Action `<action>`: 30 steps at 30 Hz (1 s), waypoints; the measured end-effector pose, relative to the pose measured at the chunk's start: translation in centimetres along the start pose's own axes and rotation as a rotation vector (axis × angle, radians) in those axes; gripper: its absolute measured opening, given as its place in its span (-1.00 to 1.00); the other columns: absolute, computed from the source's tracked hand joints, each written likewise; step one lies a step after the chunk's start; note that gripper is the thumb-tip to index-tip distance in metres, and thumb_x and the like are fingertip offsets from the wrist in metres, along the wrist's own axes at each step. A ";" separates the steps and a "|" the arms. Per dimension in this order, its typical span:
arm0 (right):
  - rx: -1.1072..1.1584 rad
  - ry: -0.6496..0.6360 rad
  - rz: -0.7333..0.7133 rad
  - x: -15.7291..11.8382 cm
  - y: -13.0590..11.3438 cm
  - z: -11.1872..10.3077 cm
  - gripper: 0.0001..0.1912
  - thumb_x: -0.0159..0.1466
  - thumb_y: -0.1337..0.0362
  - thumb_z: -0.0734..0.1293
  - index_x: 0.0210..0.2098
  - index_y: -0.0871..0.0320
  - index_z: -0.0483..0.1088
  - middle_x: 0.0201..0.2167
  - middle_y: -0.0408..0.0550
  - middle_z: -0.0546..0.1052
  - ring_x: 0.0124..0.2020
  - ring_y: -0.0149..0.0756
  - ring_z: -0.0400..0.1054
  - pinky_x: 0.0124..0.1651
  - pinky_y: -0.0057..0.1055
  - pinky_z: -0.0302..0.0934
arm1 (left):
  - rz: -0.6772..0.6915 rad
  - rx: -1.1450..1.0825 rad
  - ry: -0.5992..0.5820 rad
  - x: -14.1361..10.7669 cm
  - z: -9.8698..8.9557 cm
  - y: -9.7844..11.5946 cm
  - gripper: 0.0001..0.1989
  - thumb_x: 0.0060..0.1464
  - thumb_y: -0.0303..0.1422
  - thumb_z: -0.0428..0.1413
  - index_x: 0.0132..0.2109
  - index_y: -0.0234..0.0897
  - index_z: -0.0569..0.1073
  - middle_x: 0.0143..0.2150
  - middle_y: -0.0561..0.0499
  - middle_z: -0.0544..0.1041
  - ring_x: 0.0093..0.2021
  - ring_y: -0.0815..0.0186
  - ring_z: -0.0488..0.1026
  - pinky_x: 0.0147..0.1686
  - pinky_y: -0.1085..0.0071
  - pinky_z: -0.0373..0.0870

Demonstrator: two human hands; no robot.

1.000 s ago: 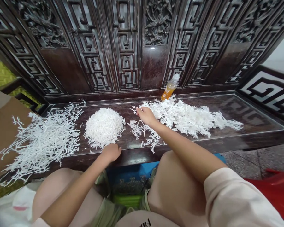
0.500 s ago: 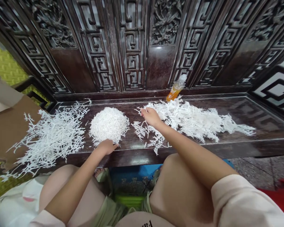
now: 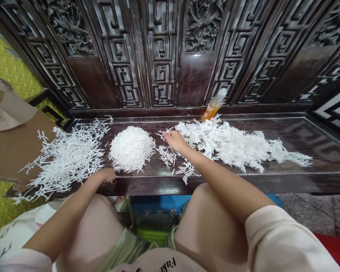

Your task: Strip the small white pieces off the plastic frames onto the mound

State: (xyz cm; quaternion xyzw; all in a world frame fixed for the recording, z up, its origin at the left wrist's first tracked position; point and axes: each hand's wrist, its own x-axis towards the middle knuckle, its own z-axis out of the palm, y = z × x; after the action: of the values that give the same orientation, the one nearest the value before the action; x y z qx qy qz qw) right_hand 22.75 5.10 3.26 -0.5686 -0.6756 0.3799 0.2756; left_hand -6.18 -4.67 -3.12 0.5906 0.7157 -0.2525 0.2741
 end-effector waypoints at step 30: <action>0.714 -0.049 -0.067 -4.3 -6.2 -1.4 -0.68 0.16 0.08 0.16 -0.55 0.19 0.24 -0.65 -0.20 0.25 -0.63 -0.53 0.15 -0.47 -0.51 0.10 | 0.638 -1.056 0.509 -2.4 2.9 15.0 -0.68 -0.02 -0.19 -0.02 -0.17 -0.32 0.33 -0.27 -0.07 0.43 -0.29 0.31 0.37 -0.23 0.35 0.26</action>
State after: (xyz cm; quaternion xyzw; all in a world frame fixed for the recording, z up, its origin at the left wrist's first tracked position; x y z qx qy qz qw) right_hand 21.26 0.77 9.36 -0.4048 -0.5248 0.5963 0.4529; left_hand 9.17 -5.75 -4.13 0.6013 0.5758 0.3726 0.4101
